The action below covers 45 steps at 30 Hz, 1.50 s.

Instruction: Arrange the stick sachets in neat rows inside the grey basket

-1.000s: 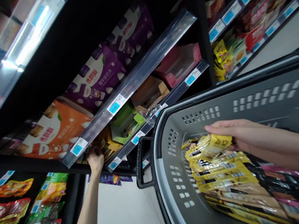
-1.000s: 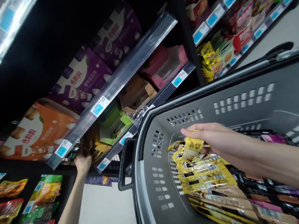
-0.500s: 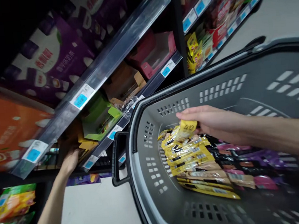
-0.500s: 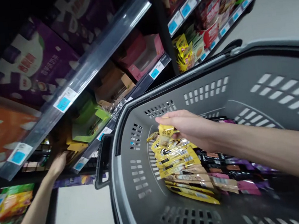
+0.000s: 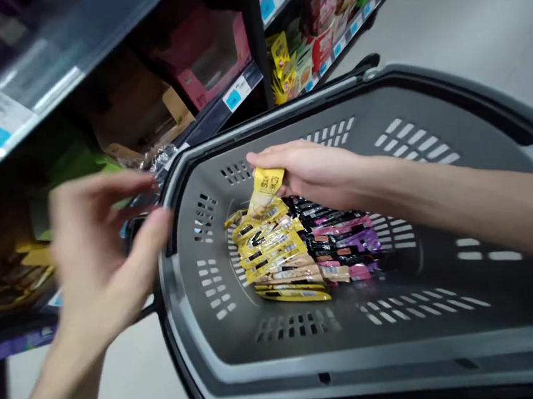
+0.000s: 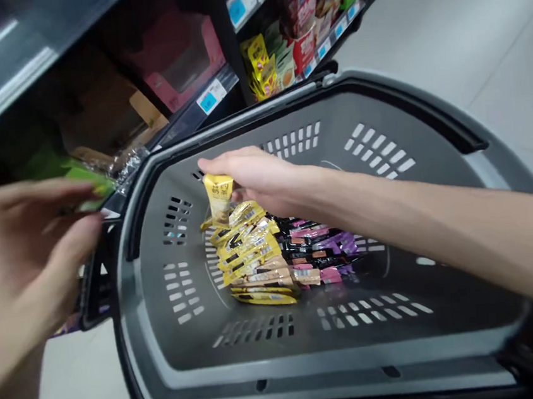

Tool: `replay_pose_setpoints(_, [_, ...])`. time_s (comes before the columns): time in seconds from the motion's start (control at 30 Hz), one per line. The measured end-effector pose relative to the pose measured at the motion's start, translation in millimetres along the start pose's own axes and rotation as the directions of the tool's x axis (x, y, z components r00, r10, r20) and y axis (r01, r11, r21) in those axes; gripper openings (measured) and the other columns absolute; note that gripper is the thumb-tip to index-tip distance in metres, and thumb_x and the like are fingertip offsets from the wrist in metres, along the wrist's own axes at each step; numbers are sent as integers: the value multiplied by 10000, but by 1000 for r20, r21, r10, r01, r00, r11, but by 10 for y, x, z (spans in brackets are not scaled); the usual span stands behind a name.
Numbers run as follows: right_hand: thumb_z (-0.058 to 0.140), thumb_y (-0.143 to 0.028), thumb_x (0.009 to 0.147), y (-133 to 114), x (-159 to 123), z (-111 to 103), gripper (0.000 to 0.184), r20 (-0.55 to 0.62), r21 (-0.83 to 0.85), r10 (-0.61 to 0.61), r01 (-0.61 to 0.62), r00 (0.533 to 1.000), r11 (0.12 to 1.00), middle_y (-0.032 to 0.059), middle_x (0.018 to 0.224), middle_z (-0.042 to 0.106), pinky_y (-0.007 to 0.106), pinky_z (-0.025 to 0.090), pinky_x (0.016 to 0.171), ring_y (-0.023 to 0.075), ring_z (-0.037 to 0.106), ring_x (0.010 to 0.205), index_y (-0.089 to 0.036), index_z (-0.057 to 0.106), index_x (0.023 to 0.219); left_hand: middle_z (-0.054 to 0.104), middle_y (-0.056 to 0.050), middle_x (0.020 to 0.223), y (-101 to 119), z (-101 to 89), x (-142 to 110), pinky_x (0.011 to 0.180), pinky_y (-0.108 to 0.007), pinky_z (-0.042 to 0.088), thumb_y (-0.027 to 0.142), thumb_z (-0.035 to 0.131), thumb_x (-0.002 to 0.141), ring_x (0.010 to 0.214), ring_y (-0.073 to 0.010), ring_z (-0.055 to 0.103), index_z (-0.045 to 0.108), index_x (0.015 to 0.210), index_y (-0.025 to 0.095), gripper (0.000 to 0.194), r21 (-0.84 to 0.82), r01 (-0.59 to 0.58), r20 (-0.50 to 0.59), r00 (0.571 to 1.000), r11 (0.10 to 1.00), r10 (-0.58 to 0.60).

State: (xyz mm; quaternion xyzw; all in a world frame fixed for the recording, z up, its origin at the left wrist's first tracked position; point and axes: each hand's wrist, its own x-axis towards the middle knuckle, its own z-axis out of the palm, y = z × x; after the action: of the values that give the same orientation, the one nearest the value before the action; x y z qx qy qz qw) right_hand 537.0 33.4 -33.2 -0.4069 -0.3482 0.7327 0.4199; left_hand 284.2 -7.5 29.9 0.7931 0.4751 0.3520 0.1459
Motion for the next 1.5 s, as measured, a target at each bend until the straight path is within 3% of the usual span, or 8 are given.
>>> replay_pose_setpoints(0.07, [677, -328, 918, -26, -34, -6, 298, 35, 9, -36, 35, 999, 999, 13, 713, 558, 288, 469, 663, 134, 501, 651, -181, 587, 674, 586, -28, 1297, 177, 369, 325, 1007, -436, 527, 356, 630, 890, 1220, -238, 592, 460, 1314, 235, 473, -78, 67, 334, 942, 995, -37])
replay_pose_setpoints(0.17, [633, -313, 950, -61, -91, -39, 283, 34, 18, -119, 119, 992, 993, 4, 714, 551, 263, 462, 654, 125, 500, 653, -177, 596, 705, 677, -54, 1125, 156, 700, 513, 887, -373, 579, 345, 593, 926, 1038, -219, 687, 441, 1366, 220, 482, -216, 258, 667, 744, 942, -51])
replay_pose_setpoints(0.3, [669, -330, 930, -31, -131, -154, 297, -109, 12, -154, 156, 982, 988, -12, 695, 520, 226, 412, 590, 108, 464, 631, -184, 569, 692, 710, -51, 904, -29, 829, 328, 732, -293, 576, 314, 586, 931, 830, -175, 696, 528, 1237, 162, 347, -209, 479, 792, 594, 852, -139])
replay_pose_setpoints(0.4, [666, -307, 934, 27, -114, -249, 270, -170, 15, -151, 156, 974, 988, -16, 710, 523, 221, 408, 605, 102, 466, 643, -180, 583, 711, 691, -41, 883, -87, 846, 178, 735, -264, 536, 326, 622, 908, 802, -142, 650, 605, 1087, 141, 257, -184, 520, 820, 549, 835, -161])
replay_pose_setpoints(0.6, [702, -359, 899, 18, -82, -232, 235, -133, 31, -162, 167, 978, 985, -21, 762, 585, 210, 452, 664, 94, 530, 702, -182, 639, 756, 560, 33, 719, -47, 864, 63, 594, -206, 410, 398, 635, 893, 655, -91, 523, 581, 839, 166, 243, -216, 449, 762, 632, 867, -137])
replay_pose_setpoints(0.87, [847, -236, 716, 31, -132, -56, 248, 214, -253, 41, 15, 976, 967, 56, 919, 764, 322, 546, 775, 179, 693, 812, -181, 751, 938, 548, 38, 648, -120, 763, -23, 545, -216, 366, 435, 640, 875, 590, -88, 489, 508, 715, 172, 335, -260, 403, 614, 770, 877, -172])
replay_pose_setpoints(1.13, [868, -229, 681, 85, -141, 70, 250, 133, -291, 3, 36, 991, 956, 28, 873, 786, 305, 574, 786, 160, 723, 785, -218, 786, 917, 590, 34, 569, -111, 659, 14, 489, -230, 286, 520, 548, 910, 512, -83, 475, 619, 677, 179, 419, -172, 279, 492, 855, 945, -163])
replay_pose_setpoints(1.5, [895, -295, 651, 152, -128, 79, 243, 64, -312, -13, 32, 998, 950, 33, 781, 764, 275, 523, 609, 144, 652, 640, -211, 792, 854, 617, 48, 562, -144, 643, 14, 493, -224, 300, 467, 592, 887, 484, -79, 463, 652, 704, 198, 330, -212, 247, 437, 890, 945, -135])
